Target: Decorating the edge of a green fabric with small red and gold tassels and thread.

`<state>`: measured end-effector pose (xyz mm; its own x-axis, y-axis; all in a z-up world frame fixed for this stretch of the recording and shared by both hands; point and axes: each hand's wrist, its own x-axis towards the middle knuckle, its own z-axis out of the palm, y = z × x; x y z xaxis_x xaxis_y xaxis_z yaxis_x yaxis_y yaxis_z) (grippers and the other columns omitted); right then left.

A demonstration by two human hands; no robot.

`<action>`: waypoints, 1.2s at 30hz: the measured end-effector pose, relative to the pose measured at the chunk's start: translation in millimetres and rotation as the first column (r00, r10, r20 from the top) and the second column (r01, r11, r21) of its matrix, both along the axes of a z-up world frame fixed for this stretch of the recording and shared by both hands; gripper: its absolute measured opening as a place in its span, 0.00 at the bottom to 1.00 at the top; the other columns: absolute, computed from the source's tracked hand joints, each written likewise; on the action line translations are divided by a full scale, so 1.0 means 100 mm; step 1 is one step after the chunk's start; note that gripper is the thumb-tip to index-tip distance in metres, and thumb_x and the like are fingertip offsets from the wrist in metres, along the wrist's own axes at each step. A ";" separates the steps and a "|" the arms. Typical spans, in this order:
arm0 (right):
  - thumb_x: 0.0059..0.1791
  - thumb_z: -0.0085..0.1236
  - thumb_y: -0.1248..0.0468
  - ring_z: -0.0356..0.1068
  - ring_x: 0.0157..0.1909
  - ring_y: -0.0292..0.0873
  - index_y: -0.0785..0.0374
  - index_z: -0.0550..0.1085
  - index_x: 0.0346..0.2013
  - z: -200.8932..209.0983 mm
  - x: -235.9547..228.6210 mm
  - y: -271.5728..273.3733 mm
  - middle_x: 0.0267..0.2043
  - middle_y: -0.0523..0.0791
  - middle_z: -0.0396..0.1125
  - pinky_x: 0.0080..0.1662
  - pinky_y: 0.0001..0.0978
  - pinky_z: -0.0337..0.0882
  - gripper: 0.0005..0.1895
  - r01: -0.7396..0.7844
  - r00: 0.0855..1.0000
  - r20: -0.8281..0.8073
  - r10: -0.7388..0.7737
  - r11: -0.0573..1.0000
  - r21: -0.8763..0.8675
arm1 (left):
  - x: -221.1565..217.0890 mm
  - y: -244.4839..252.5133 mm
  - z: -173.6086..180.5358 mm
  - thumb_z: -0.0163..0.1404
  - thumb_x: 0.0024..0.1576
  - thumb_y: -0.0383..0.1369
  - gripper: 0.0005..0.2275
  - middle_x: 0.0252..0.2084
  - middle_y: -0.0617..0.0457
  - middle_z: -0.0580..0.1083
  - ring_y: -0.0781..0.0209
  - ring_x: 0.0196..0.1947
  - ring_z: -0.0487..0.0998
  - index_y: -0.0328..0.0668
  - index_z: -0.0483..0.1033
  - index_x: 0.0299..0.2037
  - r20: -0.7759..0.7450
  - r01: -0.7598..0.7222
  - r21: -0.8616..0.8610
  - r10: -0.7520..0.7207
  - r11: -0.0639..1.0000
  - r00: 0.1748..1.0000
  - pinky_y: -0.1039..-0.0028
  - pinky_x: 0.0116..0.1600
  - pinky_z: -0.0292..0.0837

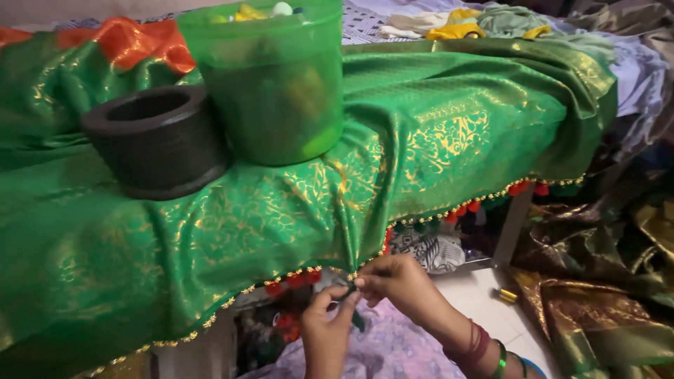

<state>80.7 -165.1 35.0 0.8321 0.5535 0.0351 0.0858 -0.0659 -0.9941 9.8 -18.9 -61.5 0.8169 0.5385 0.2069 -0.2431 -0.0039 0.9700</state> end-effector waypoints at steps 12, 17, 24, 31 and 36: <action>0.49 0.62 0.61 0.59 0.26 0.30 0.69 0.81 0.32 -0.11 0.02 0.05 0.22 0.38 0.66 0.28 0.26 0.61 0.11 -0.015 0.987 0.155 0.036 0.991 -0.136 | -0.16 0.21 0.50 0.55 0.57 0.36 0.09 0.35 0.53 0.80 0.62 0.39 0.80 0.39 0.83 0.32 -0.017 0.040 0.142 -0.038 0.989 0.999 0.74 0.47 0.73; 0.47 0.64 0.62 0.65 0.28 0.31 0.68 0.81 0.34 0.10 -0.10 0.02 0.26 0.39 0.71 0.31 0.26 0.67 0.10 0.046 0.970 0.242 -0.004 0.984 -0.170 | -0.26 0.27 0.80 0.63 0.46 0.31 0.05 0.38 0.54 0.80 0.56 0.44 0.78 0.39 0.85 0.29 0.022 -0.071 0.535 0.070 0.842 0.997 0.69 0.50 0.71; 0.46 0.65 0.64 0.67 0.30 0.33 0.67 0.81 0.35 -0.02 -0.10 0.03 0.29 0.42 0.72 0.32 0.28 0.69 0.08 0.103 0.934 0.354 -0.037 0.980 -0.168 | -0.21 0.17 0.70 0.60 0.50 0.30 0.05 0.42 0.57 0.81 0.62 0.40 0.80 0.39 0.79 0.32 -0.040 -0.036 0.461 0.061 0.887 0.997 0.71 0.46 0.74; 0.43 0.68 0.64 0.70 0.29 0.44 0.66 0.77 0.30 0.06 -0.20 -0.04 0.28 0.46 0.69 0.32 0.37 0.70 0.09 0.284 0.771 0.622 -0.132 0.947 -0.151 | -0.12 -0.05 0.37 0.59 0.54 0.24 0.03 0.43 0.50 0.80 0.66 0.35 0.78 0.34 0.80 0.35 -0.005 0.119 0.052 -0.119 0.992 0.993 0.77 0.41 0.72; 0.43 0.64 0.69 0.71 0.36 0.52 0.65 0.77 0.31 0.25 -0.33 -0.21 0.33 0.49 0.69 0.37 0.41 0.71 0.05 0.241 0.564 0.825 -0.031 0.962 -0.129 | -0.04 -0.04 0.36 0.62 0.50 0.20 0.03 0.40 0.50 0.80 0.66 0.41 0.79 0.32 0.84 0.33 0.022 0.109 -0.005 -0.109 0.994 0.994 0.80 0.48 0.73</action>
